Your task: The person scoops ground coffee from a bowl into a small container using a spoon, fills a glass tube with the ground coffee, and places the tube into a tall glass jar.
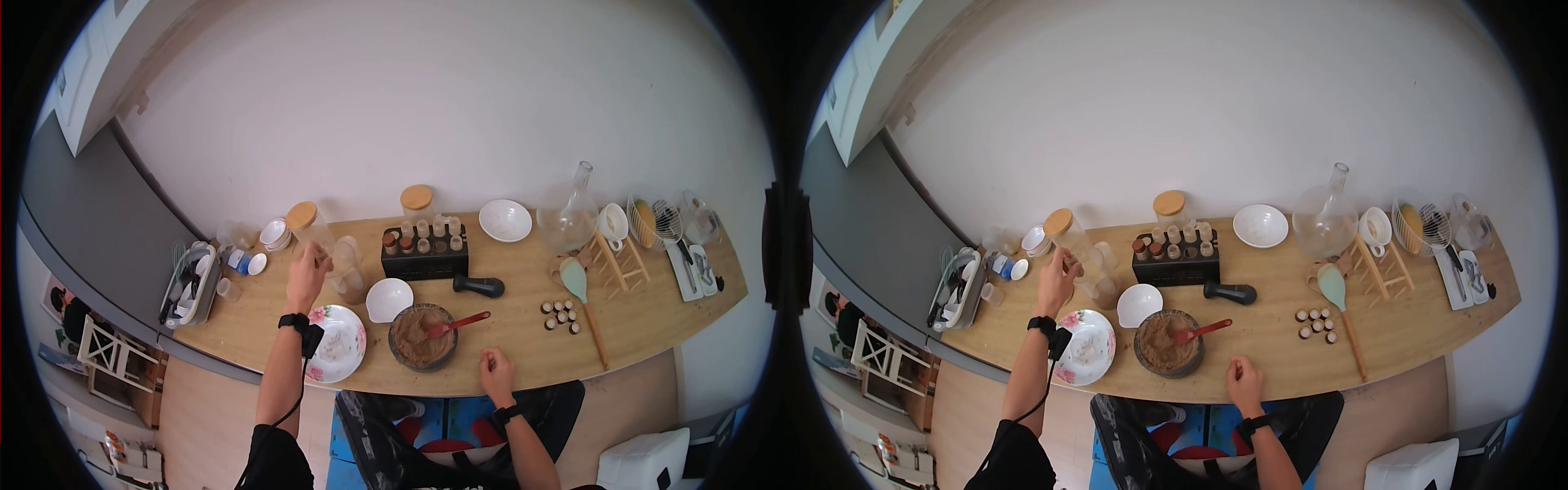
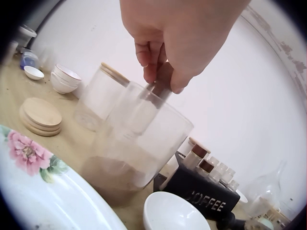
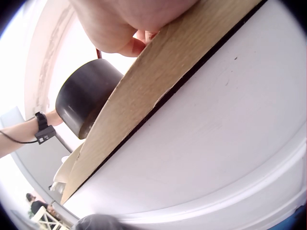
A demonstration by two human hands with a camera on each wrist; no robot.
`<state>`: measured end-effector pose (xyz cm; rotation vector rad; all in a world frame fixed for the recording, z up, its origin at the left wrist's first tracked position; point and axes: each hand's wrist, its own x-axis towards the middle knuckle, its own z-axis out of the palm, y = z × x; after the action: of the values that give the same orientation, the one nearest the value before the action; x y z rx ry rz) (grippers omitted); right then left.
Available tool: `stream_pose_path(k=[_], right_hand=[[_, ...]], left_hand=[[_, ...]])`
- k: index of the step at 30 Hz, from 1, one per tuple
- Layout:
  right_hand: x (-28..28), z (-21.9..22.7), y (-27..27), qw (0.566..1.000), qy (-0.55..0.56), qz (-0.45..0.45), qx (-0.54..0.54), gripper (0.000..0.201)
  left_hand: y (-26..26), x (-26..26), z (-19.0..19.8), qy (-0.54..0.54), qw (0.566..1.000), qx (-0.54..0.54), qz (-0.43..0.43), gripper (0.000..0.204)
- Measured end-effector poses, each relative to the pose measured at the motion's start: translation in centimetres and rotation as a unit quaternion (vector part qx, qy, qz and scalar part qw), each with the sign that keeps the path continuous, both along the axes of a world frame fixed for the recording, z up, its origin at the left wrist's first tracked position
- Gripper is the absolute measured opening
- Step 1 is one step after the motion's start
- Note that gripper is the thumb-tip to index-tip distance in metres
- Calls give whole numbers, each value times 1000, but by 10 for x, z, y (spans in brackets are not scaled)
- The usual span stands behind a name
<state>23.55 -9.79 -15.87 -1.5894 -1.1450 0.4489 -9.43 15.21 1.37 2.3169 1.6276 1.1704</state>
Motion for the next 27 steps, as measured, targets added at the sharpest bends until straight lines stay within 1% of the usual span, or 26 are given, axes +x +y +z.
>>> stream_pose_path(k=[1,2,4,5,7,8,10,11,13,14,16,17,19,20,22,23,25,27], right_hand=[[0,2,-2,1000,0,1,-2,6],[1,4,-2,1000,-8,0,-2,5],[0,7,0,1000,-14,-4,0,5],[-1,7,0,1000,5,-1,1,5],[-2,7,-2,1000,23,5,-1,5],[-2,9,-2,1000,26,7,0,6],[-2,10,-1,1000,30,8,1,6],[-2,10,-1,1000,17,6,4,6],[-1,10,-1,1000,2,5,6,6],[-1,10,0,1000,1,5,4,6],[-2,9,-1,1000,1,4,0,6],[-2,8,0,1000,-5,0,4,5],[-2,8,0,1000,-9,-4,8,5],[-2,9,0,1000,0,0,4,5],[-2,8,0,1000,10,4,2,5],[-1,7,-1,1000,-2,5,-4,4],[0,7,1,1000,-14,4,-6,4],[0,4,0,1000,-12,7,-11,4]], left_hand=[[1,-1,-1,59,998,-33,-16,41],[1,0,-2,58,998,-32,-16,41],[0,3,1,9,999,-43,28,39],[-3,6,4,9,999,-44,28,39],[-8,14,6,-119,990,71,17,32],[-7,14,6,-119,990,70,17,32],[-6,11,7,-36,998,40,34,35],[-3,7,3,-36,998,40,35,35],[0,3,-2,25,1000,-11,15,37],[1,5,-1,25,1000,-9,14,37],[-2,8,1,-48,998,39,20,35],[-5,11,2,-49,998,38,20,35],[-7,16,6,-110,989,103,1,32],[-6,13,5,-110,989,103,0,32],[-2,6,2,35,999,2,25,32],[-3,5,-1,33,999,1,26,32],[-2,6,0,-21,999,10,29,33],[-4,8,2,-14,999,31,30,34]])
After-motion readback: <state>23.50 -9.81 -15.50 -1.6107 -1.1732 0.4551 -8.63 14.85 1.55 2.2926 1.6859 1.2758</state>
